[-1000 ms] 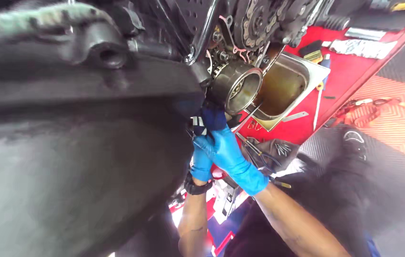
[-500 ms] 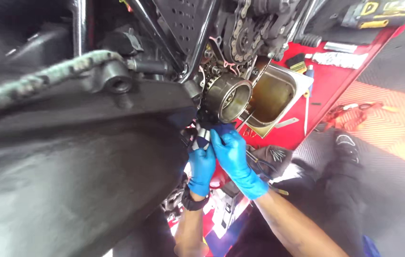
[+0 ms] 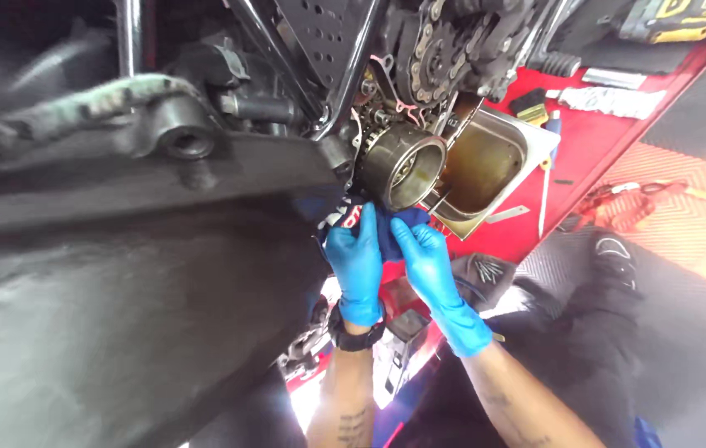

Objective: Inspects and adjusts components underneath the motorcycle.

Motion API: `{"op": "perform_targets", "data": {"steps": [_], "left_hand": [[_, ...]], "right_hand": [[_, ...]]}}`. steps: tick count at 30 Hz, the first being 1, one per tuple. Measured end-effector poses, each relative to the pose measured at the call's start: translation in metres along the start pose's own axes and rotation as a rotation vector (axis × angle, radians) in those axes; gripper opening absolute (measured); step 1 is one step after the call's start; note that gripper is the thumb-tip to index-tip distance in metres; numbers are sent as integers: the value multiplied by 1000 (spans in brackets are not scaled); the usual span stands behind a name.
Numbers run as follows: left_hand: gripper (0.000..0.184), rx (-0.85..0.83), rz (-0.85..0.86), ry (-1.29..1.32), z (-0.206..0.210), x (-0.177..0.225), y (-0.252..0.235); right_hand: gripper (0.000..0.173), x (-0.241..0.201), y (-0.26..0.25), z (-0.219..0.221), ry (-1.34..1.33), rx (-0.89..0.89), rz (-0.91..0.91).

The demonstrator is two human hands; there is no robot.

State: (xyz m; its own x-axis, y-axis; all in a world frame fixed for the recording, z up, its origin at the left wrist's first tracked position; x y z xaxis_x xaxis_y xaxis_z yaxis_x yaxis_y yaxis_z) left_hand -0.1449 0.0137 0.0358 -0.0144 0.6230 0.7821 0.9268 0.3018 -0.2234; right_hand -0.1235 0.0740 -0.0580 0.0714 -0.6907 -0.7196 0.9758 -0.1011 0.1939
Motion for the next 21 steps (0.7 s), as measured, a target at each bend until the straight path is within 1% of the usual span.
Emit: {"op": "perform_targets", "data": {"steps": [2, 3, 5, 7, 9, 12, 14, 16, 17, 19, 21], "left_hand": [[6, -2, -42, 13, -13, -3, 9], [9, -6, -56, 54, -19, -8, 15], [13, 36, -37, 77, -23, -15, 24], [11, 134, 33, 34, -18, -20, 26], [9, 223, 114, -60, -12, -25, 26], [7, 257, 149, -162, -8, -34, 27], [6, 263, 161, -192, -7, -32, 24], [7, 291, 147, -211, -9, -29, 21], [6, 306, 138, -195, -10, -29, 20], [11, 319, 132, -147, -10, -29, 19], [12, 314, 149, -107, -9, -32, 21]], "right_hand": [[35, 1, 2, 3, -134, -73, 102], [31, 2, 4, 5, -174, -115, 144], [34, 5, 5, 13, -181, -175, 185], [36, 5, 0, 20, -118, -203, 166], [34, 2, -7, 24, -20, -202, 107], [39, 1, -13, 23, 74, -182, 48], [42, 4, -11, 19, 70, -212, 58], [41, 6, -6, 15, 61, -264, 111], [40, 7, -4, 13, 76, -265, 136], [39, 5, 0, 14, 128, -159, 137], [35, 1, -2, 18, 180, -59, 75]]}}
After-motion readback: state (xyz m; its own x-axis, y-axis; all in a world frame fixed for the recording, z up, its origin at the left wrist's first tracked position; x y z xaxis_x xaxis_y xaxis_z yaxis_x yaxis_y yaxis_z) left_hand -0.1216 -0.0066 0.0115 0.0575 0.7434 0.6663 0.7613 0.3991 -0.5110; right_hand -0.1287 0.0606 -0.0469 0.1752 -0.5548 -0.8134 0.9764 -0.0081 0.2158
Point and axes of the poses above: each hand's wrist, its own y-axis away from the middle knuckle, its own z-axis out of the palm, x = y × z, the point moved 3 cm from there along -y, towards the middle knuckle, and after that the axes turned 3 degrees about -x, right-handed, at the moved point
